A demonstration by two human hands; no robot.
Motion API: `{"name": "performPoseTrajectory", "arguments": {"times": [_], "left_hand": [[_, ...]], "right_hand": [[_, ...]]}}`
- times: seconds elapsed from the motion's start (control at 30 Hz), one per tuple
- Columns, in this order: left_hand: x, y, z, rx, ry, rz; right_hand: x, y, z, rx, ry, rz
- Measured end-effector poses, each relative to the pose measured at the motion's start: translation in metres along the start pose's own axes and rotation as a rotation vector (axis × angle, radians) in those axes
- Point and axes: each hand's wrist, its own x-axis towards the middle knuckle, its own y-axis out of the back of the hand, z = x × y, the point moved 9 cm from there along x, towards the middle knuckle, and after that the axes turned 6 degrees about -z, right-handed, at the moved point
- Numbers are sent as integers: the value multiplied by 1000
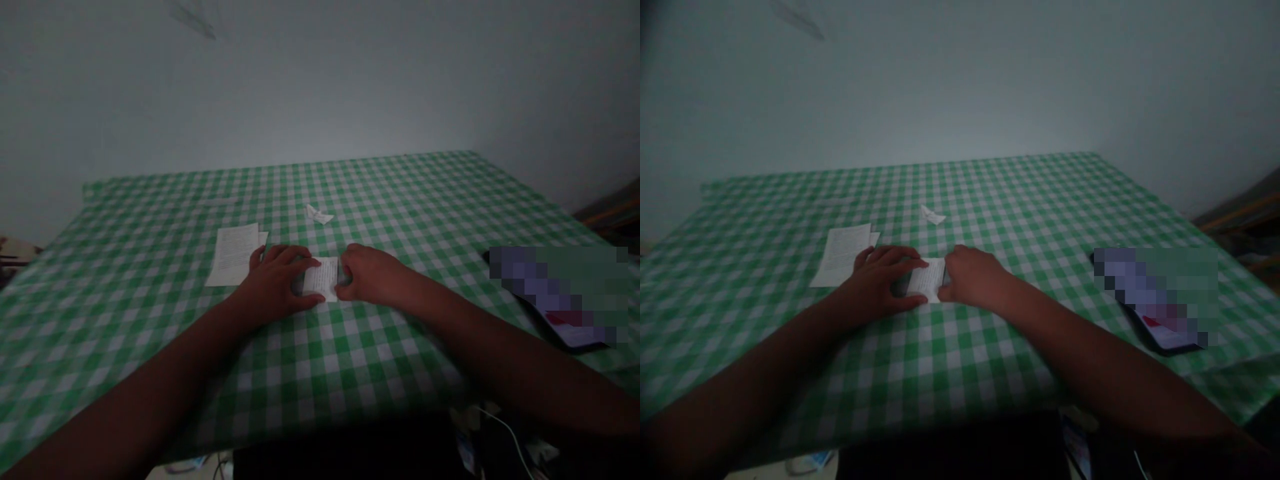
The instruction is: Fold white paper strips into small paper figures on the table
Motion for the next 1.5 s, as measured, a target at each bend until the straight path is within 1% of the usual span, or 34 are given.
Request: {"name": "performPoseTrajectory", "arguments": {"times": [0.07, 0.27, 0.47, 0.53, 0.63, 0.73, 0.8, 0.93, 1.03, 1.13, 1.23, 1.33, 1.4, 1.5], "left_hand": [[0, 0, 0, 1, 2, -1], [-1, 0, 0, -1, -1, -8], [0, -1, 0, -7, -4, -8], [0, -1, -1, -3, 1, -7], [0, 0, -1, 8, 4, -1], [-1, 0, 0, 10, -4, -1], [-1, 0, 1, 6, -10, -1], [-1, 0, 1, 5, -2, -3], [-2, 0, 2, 16, -4, -1], [-3, 0, 4, 28, -21, -3], [-5, 1, 5, 33, -41, -5], [-7, 6, 5, 25, -62, -1], [-8, 9, 5, 17, -71, 3], [-7, 12, 3, 12, -68, 10]], "right_hand": [[0, 1, 3, -7, -22, 7], [-5, -1, -7, -5, 21, -27], [12, 9, 20, 11, -104, 71], [14, 13, 25, 8, -136, 92], [9, 12, 19, -2, -116, 86], [2, 3, 3, 14, -26, 17], [0, 2, 3, 20, -24, 7], [13, 9, 21, 26, -106, 61], [24, 15, 37, 4, -181, 139], [26, 18, 43, -9, -201, 215], [21, 20, 45, 33, -190, 250], [15, 23, 42, 104, -144, 268], [11, 24, 35, 154, -85, 257], [7, 23, 18, 189, 40, 230]]}}
